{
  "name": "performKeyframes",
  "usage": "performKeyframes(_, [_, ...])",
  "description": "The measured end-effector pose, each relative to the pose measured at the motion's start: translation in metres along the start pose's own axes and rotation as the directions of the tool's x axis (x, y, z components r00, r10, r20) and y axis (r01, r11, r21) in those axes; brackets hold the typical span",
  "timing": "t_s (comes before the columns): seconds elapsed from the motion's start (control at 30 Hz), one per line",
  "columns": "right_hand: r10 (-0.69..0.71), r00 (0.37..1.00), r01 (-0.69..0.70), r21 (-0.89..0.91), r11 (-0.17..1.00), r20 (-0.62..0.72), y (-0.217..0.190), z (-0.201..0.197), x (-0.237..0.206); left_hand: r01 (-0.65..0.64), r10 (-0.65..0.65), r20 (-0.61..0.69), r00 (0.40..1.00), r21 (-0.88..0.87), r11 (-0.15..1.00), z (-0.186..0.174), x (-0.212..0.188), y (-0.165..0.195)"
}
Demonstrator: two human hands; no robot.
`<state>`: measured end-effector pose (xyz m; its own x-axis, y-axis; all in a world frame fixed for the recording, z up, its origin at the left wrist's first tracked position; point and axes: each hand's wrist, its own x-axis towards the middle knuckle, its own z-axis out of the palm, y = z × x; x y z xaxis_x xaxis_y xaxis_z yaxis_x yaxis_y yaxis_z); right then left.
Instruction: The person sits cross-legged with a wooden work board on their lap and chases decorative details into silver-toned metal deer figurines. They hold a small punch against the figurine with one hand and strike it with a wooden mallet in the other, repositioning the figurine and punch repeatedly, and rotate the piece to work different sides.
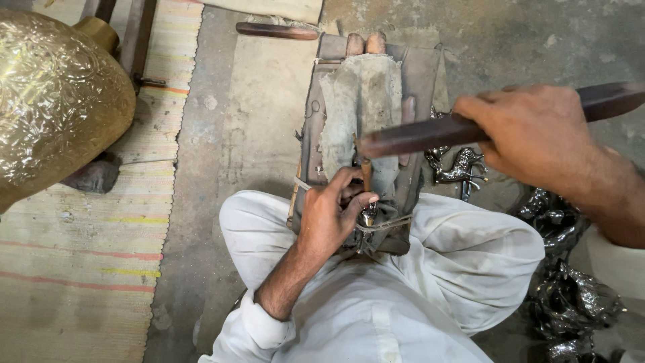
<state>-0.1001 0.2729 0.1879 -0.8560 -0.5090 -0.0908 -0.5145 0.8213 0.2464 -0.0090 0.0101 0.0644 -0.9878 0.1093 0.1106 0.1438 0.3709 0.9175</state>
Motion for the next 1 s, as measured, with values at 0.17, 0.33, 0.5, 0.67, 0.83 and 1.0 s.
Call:
performKeyframes(0.17, [0.149,0.968,-0.184,0.173,0.968,0.200,-0.001,-0.005,0.006,0.002,-0.002,-0.005,1.000,0.007,1.000,-0.002,0.000,-0.003])
performKeyframes(0.33, [0.124,0.987,-0.130,0.056,0.990,0.107,-0.004,-0.005,0.008,-0.051,0.050,-0.031,0.998,-0.055,0.997,-0.001,0.000,-0.007])
performKeyframes(0.5, [0.042,0.986,-0.026,-0.102,0.994,0.158,-0.005,-0.006,0.009,-0.042,0.041,-0.024,0.999,-0.036,0.998,-0.003,0.000,-0.010])
performKeyframes(0.67, [0.209,0.958,-0.258,0.269,0.928,0.195,-0.005,-0.003,0.010,0.000,-0.001,-0.011,1.000,-0.061,0.998,-0.001,0.002,-0.015])
performKeyframes(0.83, [0.009,1.000,-0.010,0.027,1.000,0.027,-0.003,-0.005,0.009,-0.072,0.070,-0.031,0.997,-0.072,0.995,-0.001,0.002,-0.020])
performKeyframes(1.0, [0.064,0.981,-0.085,0.111,0.990,0.183,-0.004,-0.007,0.010,-0.074,0.073,-0.013,0.997,-0.147,0.986,-0.003,-0.001,-0.021])
